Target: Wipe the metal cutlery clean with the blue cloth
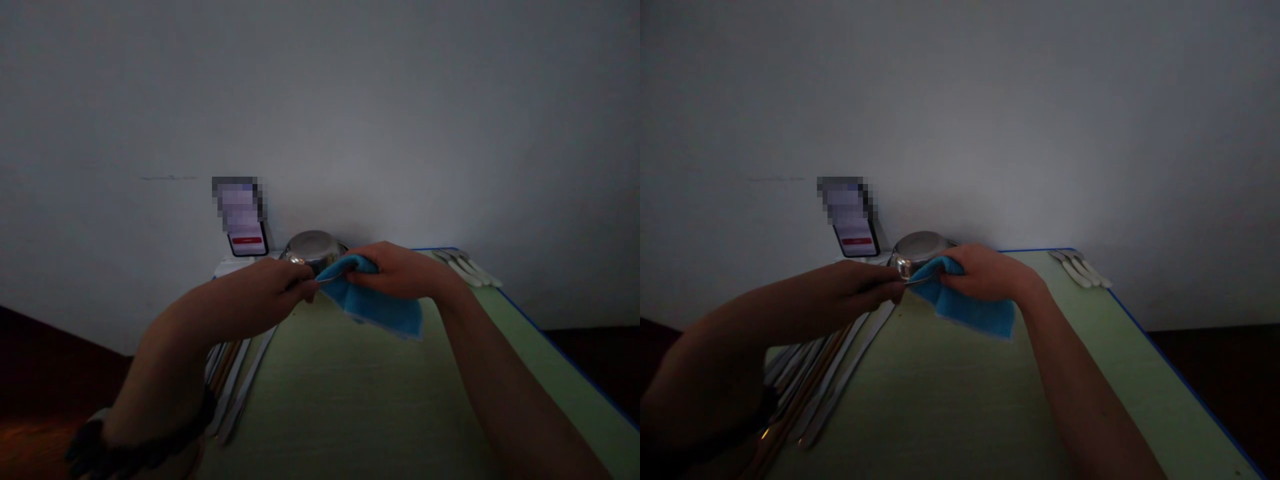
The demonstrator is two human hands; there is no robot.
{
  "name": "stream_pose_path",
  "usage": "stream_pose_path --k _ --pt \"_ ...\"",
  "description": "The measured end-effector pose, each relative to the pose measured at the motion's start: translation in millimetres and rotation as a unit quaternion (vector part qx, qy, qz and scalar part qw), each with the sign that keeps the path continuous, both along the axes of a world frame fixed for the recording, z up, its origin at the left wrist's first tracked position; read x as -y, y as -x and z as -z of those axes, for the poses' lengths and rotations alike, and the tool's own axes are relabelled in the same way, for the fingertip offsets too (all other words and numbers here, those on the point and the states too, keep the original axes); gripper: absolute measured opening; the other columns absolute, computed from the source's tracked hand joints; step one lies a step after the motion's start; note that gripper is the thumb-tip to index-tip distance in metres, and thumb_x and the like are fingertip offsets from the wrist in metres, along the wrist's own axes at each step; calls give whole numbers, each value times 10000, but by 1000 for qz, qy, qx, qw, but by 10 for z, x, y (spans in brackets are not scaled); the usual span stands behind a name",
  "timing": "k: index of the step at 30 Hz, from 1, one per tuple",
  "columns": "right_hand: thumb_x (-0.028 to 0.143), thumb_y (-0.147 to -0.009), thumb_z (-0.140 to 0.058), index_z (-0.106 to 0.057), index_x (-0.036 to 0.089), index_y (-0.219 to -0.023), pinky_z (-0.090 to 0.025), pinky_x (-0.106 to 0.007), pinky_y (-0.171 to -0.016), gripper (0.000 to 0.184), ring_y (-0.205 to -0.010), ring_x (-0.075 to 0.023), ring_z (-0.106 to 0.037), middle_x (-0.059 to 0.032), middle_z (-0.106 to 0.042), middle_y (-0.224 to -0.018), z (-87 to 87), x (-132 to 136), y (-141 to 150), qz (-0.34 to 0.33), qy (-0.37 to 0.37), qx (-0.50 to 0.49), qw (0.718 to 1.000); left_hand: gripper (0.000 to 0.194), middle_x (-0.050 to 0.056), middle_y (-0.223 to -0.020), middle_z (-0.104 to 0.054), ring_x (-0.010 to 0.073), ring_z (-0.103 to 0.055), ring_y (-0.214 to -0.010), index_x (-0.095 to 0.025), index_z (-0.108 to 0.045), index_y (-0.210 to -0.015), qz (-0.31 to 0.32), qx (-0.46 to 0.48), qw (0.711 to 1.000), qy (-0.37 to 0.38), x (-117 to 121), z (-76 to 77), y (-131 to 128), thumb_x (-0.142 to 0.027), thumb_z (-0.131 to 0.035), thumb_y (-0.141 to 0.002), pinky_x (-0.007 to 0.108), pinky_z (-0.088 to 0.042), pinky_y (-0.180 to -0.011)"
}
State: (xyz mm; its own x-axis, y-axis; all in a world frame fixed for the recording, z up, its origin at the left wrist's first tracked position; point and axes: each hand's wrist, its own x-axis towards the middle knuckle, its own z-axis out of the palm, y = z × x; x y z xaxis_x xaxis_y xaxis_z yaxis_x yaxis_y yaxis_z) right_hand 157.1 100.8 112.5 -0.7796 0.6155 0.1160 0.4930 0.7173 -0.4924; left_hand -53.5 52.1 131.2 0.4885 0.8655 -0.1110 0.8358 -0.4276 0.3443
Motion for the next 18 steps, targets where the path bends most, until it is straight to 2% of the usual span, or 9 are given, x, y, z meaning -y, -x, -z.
stream_pose_path --k 7,18 --pt "153 -749 -455 -592 185 -954 -398 -244 -653 249 -730 -141 -551 -34 -647 -894 -8 6 7 1 9 4 1000 314 9 -739 -610 136 -549 -649 -185 -593 -837 2 -7 1000 -5 -5 5 -1 -362 -334 -854 230 -384 -583" --pt "166 -754 -460 -593 190 -930 -400 -244 -660 222 -742 -145 -558 -31 -643 -862 9 -2 13 1 4 11 1000 316 3 -714 -603 131 -544 -620 -189 -594 -837 -4 -14 1000 1 -2 4 -4 -364 -331 -852 226 -378 -559"
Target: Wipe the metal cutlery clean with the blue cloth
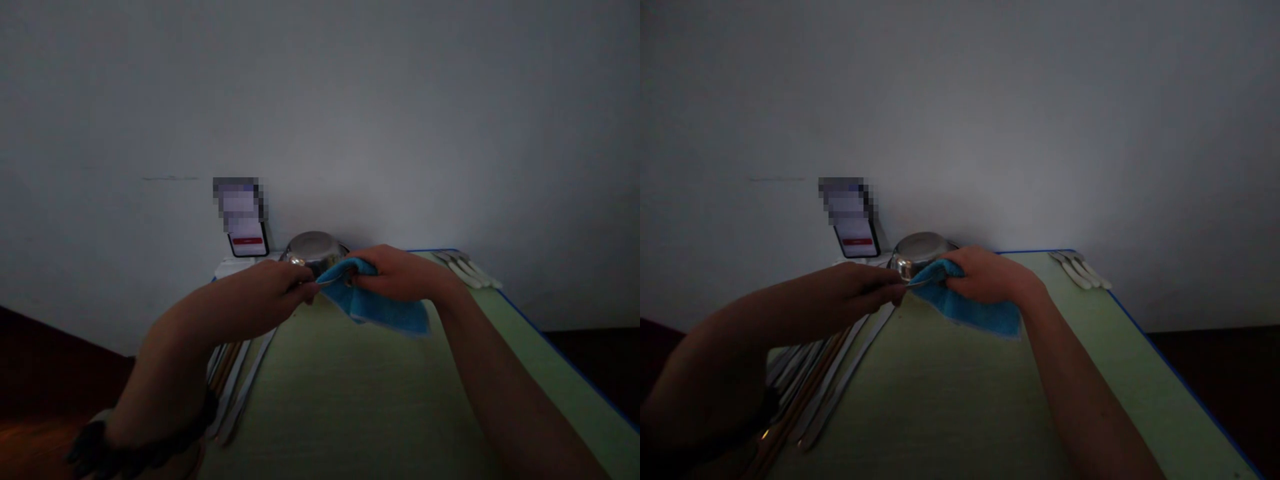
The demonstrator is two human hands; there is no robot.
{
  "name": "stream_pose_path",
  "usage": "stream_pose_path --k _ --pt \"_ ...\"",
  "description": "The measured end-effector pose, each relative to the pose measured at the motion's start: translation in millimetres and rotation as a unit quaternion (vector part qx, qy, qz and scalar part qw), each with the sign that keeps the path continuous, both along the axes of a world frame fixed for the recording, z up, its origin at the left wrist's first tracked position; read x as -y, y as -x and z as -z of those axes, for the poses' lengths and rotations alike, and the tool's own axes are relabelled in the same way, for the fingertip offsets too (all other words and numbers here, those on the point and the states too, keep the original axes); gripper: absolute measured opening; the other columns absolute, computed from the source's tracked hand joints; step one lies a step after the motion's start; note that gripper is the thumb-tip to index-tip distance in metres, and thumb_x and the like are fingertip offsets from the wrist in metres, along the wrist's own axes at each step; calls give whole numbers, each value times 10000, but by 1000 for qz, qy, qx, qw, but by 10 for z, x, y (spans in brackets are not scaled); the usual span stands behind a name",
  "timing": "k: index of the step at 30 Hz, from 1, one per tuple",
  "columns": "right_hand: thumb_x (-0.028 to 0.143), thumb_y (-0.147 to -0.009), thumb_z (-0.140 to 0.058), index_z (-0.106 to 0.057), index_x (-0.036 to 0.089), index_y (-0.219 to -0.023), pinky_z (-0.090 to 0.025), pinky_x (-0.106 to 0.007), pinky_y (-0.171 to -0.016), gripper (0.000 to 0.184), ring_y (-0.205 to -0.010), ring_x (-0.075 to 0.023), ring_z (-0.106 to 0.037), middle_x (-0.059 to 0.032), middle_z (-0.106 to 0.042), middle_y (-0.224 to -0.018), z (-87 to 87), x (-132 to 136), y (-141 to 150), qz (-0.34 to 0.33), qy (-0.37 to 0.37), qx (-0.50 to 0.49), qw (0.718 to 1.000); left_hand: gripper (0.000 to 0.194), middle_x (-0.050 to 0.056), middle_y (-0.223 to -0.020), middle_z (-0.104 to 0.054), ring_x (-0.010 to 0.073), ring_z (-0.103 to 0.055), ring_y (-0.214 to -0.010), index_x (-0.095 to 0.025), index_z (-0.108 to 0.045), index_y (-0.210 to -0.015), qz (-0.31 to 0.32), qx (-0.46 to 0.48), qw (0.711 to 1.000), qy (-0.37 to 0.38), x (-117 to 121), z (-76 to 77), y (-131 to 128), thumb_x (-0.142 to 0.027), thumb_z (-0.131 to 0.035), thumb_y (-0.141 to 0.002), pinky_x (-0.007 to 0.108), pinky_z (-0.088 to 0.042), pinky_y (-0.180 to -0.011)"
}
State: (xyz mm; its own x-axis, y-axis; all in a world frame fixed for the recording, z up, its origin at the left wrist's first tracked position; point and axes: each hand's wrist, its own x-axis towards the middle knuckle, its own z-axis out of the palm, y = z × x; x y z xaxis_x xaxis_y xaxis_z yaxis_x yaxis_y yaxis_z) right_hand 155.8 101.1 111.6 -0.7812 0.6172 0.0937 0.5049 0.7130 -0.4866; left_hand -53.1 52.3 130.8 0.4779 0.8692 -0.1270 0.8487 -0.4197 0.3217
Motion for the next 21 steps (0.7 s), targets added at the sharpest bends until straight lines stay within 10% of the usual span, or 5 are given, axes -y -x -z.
stream_pose_path --k 21 --pt "259 -787 -478 -610 186 -909 -387 -246 -648 195 -748 -143 -565 -31 -645 -852 11 -30 -11 2 7 7 1000 338 7 -739 -628 136 -565 -646 -197 -602 -851 5 -19 1000 -2 -11 19 7 -387 -323 -870 228 -389 -577"
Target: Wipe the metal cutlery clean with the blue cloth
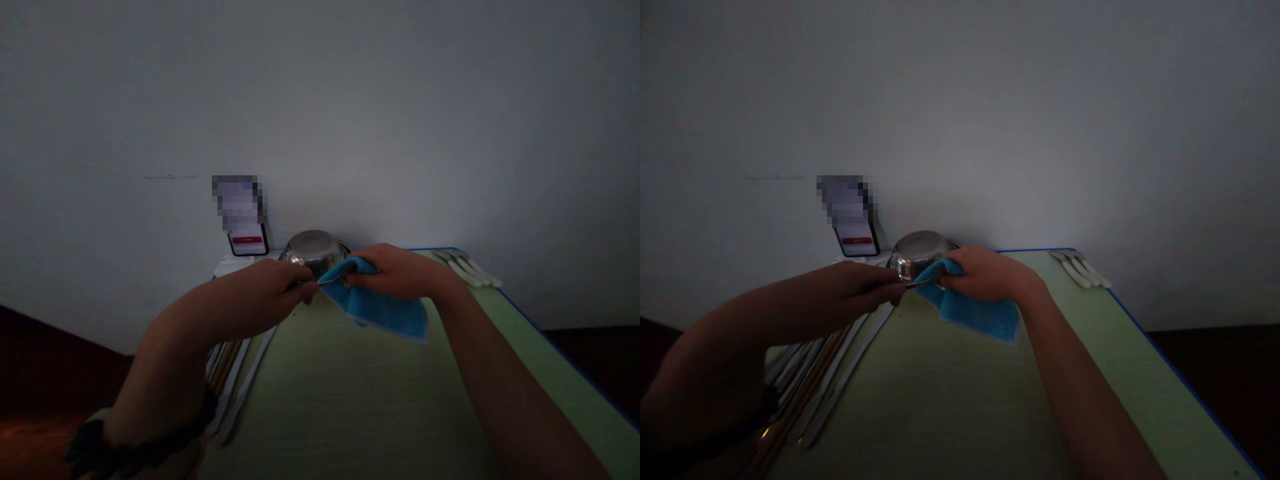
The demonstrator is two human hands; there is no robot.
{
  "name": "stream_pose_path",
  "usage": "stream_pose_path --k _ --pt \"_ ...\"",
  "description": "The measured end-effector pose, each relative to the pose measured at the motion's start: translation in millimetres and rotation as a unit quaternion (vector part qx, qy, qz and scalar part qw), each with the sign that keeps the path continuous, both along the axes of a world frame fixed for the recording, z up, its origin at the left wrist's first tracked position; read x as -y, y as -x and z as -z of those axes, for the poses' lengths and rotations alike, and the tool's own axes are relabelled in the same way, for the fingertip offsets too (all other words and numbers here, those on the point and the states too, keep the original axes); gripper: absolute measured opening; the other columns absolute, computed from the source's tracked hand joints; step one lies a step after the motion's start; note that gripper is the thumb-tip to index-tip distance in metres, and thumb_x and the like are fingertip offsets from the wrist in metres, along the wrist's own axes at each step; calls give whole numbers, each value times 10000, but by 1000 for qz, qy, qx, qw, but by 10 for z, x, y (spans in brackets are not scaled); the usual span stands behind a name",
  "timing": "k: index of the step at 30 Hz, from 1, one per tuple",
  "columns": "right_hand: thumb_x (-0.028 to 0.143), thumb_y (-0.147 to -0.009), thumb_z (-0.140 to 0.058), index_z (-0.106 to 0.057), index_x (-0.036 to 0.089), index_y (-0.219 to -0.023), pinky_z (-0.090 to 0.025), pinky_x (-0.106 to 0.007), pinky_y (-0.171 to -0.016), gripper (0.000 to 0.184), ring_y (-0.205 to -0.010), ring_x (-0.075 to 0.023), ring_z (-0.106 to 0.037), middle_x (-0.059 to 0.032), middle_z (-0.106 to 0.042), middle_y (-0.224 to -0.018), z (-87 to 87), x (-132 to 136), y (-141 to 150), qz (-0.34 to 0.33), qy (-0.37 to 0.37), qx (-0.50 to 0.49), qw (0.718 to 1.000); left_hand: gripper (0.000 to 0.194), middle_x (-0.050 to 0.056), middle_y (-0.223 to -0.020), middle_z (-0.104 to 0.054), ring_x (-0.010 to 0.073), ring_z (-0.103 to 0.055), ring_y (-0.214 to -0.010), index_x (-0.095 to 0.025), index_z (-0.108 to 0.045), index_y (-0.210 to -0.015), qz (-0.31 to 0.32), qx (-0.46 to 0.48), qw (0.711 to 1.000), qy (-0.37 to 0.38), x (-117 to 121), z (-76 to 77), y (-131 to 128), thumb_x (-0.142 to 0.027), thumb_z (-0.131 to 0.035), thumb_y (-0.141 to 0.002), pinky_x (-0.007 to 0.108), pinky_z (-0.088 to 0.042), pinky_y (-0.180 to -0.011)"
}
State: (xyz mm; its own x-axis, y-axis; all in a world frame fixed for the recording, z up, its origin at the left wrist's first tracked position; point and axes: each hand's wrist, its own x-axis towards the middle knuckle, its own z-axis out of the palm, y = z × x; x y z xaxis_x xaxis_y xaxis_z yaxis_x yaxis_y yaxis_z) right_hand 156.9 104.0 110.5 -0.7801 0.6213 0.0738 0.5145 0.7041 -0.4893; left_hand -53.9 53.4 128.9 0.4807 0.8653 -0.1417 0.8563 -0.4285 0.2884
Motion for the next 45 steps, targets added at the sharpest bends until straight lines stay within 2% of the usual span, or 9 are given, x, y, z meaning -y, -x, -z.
stream_pose_path --k 15,45 --pt "275 -794 -471 -607 167 -898 -382 -236 -633 203 -734 -139 -561 -34 -641 -839 -3 6 5 -1 0 9 1000 341 8 -757 -636 137 -566 -661 -192 -615 -855 -6 -3 1000 0 16 -26 -10 -376 -328 -858 230 -390 -587" --pt "305 -789 -485 -618 177 -919 -385 -237 -647 226 -756 -145 -566 -41 -650 -866 2 -3 22 4 -1 30 1000 334 -2 -738 -633 132 -557 -650 -201 -611 -829 1 1 1000 2 -16 26 21 -384 -332 -855 222 -378 -572"
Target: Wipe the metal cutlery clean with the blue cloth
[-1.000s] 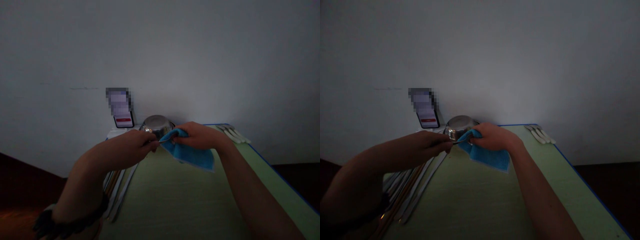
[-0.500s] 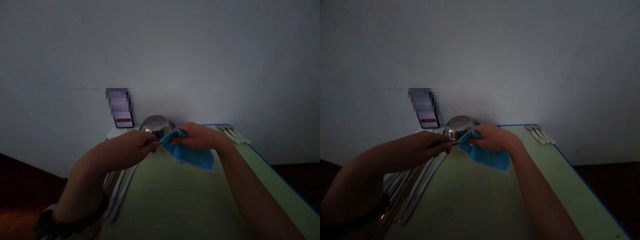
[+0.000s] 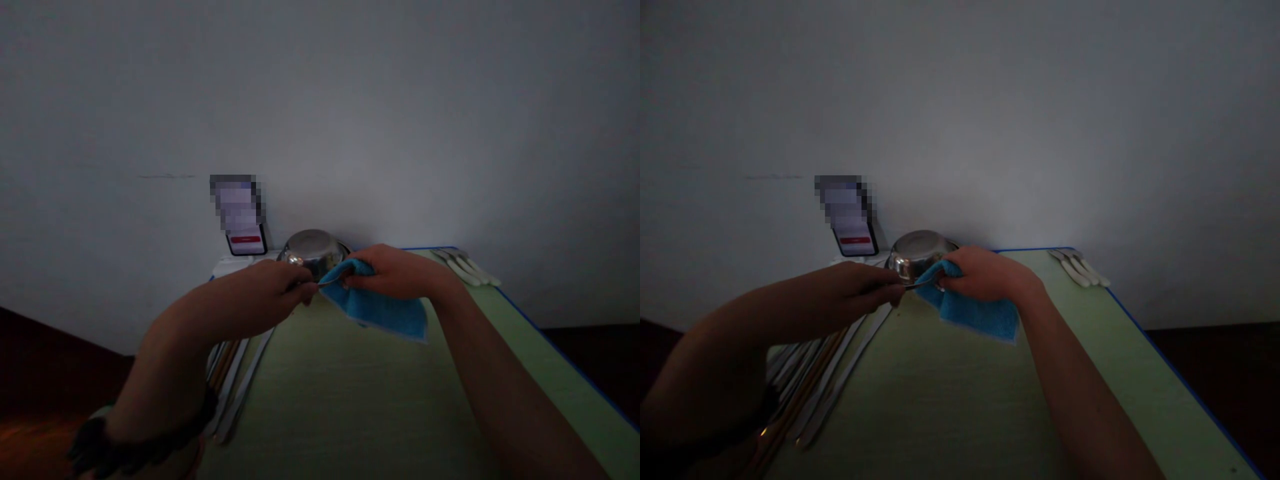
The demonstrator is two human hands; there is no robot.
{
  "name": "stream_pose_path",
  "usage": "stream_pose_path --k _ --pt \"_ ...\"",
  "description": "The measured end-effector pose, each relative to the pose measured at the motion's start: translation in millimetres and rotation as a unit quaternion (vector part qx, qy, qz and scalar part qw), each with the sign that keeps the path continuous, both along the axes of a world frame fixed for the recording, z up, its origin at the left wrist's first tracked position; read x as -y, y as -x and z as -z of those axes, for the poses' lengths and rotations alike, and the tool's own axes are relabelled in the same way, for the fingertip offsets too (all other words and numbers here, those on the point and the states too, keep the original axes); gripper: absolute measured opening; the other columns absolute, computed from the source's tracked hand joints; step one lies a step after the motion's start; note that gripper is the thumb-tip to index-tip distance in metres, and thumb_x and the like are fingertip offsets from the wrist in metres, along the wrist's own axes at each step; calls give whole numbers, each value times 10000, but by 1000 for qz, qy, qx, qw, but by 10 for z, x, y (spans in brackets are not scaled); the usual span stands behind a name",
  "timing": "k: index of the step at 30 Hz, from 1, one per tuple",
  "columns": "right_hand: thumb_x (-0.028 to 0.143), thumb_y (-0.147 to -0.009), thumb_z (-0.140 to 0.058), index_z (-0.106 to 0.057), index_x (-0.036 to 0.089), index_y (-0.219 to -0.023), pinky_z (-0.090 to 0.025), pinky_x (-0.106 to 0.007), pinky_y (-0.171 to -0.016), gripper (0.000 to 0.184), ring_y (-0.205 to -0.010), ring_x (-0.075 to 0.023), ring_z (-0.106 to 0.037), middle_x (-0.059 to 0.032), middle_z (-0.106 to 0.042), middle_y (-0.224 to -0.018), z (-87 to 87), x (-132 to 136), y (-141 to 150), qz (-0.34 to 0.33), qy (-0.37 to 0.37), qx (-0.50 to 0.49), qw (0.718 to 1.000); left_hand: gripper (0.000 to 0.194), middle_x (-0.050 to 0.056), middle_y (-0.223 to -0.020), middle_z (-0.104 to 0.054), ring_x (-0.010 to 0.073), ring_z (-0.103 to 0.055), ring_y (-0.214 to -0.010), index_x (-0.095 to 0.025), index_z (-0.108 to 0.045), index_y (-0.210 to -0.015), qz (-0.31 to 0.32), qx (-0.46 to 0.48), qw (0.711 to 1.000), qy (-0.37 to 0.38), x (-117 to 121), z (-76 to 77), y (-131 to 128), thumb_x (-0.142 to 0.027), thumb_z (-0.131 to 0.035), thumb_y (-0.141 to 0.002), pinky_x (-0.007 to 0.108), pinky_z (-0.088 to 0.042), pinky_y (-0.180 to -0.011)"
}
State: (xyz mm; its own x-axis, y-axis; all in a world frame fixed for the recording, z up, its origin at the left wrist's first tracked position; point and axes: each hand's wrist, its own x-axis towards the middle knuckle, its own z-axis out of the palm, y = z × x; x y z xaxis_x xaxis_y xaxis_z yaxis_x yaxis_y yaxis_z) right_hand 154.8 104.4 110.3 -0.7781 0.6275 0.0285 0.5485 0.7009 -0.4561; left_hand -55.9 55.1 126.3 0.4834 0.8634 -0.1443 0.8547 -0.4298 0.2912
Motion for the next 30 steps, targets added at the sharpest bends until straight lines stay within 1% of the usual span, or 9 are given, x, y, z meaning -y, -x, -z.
stream_pose_path --k 8,18,24,30 --pt "307 -793 -478 -619 169 -918 -388 -239 -644 234 -749 -146 -565 -46 -649 -865 0 -3 -8 -8 -2 1 1000 342 8 -736 -626 133 -550 -640 -194 -620 -845 1 0 1000 7 -8 -18 -16 -379 -332 -847 226 -377 -568" --pt "306 -792 -480 -618 177 -918 -391 -239 -655 227 -762 -148 -571 -45 -653 -877 -2 1 -5 -1 4 8 1000 342 18 -754 -627 140 -556 -663 -193 -617 -848 3 6 1000 10 2 -16 -9 -383 -332 -851 231 -393 -588" --pt "309 -792 -475 -618 175 -916 -390 -240 -652 232 -763 -151 -571 -48 -650 -877 0 1 -7 -4 -6 10 1000 342 11 -749 -624 138 -556 -656 -197 -611 -847 5 1 1000 11 2 -12 -8 -383 -324 -858 229 -389 -586" --pt "312 -790 -480 -621 181 -908 -387 -237 -643 226 -760 -149 -572 -45 -652 -874 -10 10 -1 0 3 16 1000 345 21 -765 -627 144 -555 -666 -193 -613 -867 -1 -5 1000 11 6 -28 -14 -385 -326 -855 231 -387 -581"
